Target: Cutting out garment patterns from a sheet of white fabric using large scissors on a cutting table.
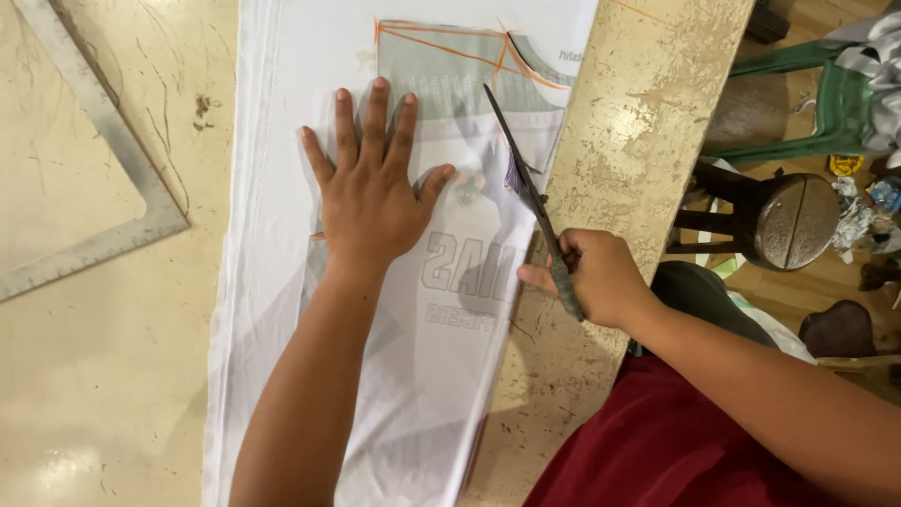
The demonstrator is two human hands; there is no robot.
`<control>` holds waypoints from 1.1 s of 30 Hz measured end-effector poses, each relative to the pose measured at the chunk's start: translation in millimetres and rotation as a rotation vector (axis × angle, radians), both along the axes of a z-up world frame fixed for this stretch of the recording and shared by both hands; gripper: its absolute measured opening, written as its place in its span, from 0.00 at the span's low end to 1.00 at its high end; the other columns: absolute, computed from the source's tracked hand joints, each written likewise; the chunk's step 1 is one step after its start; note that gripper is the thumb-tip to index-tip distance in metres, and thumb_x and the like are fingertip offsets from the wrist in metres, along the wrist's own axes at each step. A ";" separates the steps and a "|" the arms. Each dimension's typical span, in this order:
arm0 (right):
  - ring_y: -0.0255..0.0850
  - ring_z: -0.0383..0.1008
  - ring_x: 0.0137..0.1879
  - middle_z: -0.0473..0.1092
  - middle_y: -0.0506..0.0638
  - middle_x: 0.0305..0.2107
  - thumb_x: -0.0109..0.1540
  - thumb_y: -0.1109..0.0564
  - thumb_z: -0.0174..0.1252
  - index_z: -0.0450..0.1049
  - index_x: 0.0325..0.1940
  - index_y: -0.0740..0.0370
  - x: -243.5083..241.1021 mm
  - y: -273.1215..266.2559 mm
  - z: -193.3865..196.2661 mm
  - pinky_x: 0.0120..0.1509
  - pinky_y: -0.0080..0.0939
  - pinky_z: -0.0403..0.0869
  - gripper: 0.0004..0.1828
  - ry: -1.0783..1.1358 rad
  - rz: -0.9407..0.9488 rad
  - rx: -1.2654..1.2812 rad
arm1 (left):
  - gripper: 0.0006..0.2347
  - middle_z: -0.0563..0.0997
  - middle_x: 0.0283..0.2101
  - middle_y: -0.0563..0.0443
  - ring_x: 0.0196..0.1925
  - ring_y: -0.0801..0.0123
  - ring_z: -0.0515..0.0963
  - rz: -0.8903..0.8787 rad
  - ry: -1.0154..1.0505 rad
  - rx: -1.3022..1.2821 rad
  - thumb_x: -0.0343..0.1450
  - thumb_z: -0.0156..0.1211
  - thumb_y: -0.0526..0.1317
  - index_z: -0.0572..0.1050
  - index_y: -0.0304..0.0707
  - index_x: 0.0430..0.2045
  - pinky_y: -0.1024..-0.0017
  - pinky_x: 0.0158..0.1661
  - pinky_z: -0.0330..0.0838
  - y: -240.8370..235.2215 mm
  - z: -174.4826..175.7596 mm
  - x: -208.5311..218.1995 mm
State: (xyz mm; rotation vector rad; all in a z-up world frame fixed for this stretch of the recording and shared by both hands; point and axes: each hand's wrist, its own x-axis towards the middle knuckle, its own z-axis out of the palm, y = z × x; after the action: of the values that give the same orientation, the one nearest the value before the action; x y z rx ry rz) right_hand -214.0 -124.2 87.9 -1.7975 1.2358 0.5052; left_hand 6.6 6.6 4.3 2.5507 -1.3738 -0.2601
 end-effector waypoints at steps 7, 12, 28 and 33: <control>0.35 0.67 0.26 0.68 0.44 0.17 0.53 0.36 0.74 0.67 0.21 0.55 29.1 8.8 -4.5 0.36 0.37 0.66 0.27 0.026 -0.048 -0.103 | 0.34 0.45 0.80 0.56 0.81 0.50 0.41 0.001 -0.025 -0.020 0.78 0.35 0.70 0.49 0.59 0.77 0.33 0.72 0.33 0.3 -0.9 -0.2; 0.45 0.82 0.27 0.74 0.53 0.22 0.56 0.50 0.74 0.68 0.28 0.60 48.7 26.1 9.7 0.30 0.39 0.78 0.21 -0.022 -0.375 0.112 | 0.34 0.42 0.80 0.57 0.81 0.53 0.37 -0.001 -0.027 0.022 0.77 0.30 0.71 0.45 0.60 0.78 0.35 0.73 0.31 0.6 1.9 0.7; 0.40 0.74 0.21 0.70 0.53 0.18 0.55 0.49 0.73 0.62 0.22 0.57 66.1 54.0 -10.8 0.26 0.35 0.74 0.24 -0.319 -0.699 0.276 | 0.34 0.49 0.79 0.54 0.80 0.49 0.45 0.004 -0.070 -0.067 0.77 0.34 0.70 0.54 0.55 0.76 0.35 0.71 0.33 -0.2 3.6 -1.1; 0.39 0.72 0.21 0.65 0.49 0.14 0.55 0.47 0.73 0.63 0.21 0.56 87.5 50.8 -12.6 0.27 0.36 0.73 0.24 -0.362 -0.730 0.241 | 0.35 0.48 0.79 0.54 0.81 0.50 0.43 0.008 -0.067 -0.079 0.76 0.31 0.71 0.54 0.56 0.76 0.36 0.71 0.30 0.1 0.9 -1.2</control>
State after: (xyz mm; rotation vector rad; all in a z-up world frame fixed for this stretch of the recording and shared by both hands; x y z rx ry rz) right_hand -126.5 -73.3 75.3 -1.0646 1.3866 -0.0876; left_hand 5.4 6.6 5.1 2.5210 -1.3680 -0.1171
